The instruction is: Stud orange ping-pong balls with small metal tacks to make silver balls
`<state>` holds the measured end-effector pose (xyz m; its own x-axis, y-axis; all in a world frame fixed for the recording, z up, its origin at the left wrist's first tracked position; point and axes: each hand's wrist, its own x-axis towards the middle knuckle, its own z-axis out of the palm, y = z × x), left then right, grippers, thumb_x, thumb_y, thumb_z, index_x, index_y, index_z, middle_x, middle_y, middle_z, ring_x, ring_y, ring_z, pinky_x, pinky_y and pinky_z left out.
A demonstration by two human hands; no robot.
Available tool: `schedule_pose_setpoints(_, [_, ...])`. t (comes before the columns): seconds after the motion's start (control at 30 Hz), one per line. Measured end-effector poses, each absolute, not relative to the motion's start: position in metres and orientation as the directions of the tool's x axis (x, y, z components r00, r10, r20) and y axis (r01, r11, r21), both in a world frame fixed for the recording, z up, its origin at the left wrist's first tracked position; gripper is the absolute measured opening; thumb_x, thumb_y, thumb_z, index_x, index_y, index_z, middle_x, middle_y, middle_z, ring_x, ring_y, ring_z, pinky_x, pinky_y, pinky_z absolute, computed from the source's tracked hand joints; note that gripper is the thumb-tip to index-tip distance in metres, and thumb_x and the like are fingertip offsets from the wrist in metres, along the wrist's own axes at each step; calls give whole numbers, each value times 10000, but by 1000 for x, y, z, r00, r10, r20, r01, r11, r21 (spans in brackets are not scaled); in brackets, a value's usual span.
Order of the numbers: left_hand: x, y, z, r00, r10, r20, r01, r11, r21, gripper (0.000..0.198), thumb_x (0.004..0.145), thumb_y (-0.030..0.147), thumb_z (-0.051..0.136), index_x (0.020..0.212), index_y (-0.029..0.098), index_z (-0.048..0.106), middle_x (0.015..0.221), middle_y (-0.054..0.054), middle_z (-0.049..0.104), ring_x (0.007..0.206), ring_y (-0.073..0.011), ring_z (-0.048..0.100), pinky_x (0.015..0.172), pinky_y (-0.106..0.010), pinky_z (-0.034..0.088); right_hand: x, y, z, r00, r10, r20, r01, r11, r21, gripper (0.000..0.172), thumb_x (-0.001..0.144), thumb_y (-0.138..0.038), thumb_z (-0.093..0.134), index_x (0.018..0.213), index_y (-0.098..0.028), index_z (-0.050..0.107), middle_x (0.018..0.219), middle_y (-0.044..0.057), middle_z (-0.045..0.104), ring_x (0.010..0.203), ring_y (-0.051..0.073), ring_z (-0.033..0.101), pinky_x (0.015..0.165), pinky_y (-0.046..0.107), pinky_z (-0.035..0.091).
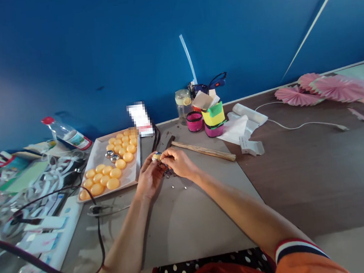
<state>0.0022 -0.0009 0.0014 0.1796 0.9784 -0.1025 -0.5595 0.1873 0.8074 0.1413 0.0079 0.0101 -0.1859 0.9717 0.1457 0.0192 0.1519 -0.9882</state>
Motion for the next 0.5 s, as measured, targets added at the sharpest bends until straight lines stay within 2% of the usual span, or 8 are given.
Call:
schedule_pose_setpoints(0.23, [3, -2, 3, 179, 981, -74, -522, 158, 838, 381, 697, 272, 723, 1044, 214, 577, 902, -9, 638, 699, -121, 609, 742, -303, 497, 140, 9, 9, -171, 978, 119, 40, 127, -991, 124, 737, -299, 551, 743, -176, 557, 652, -30, 541, 536, 91, 481, 541, 231, 392])
schedule_pose_setpoints(0.5, [5, -5, 2, 148, 988, -47, -480, 113, 870, 415, 687, 288, 734, 1057, 210, 563, 894, -3, 626, 669, -119, 615, 712, -294, 497, 141, 9, 7, -156, 985, 77, 14, 80, -997, 120, 708, -290, 561, 752, -186, 521, 630, -41, 524, 526, 96, 479, 532, 236, 391])
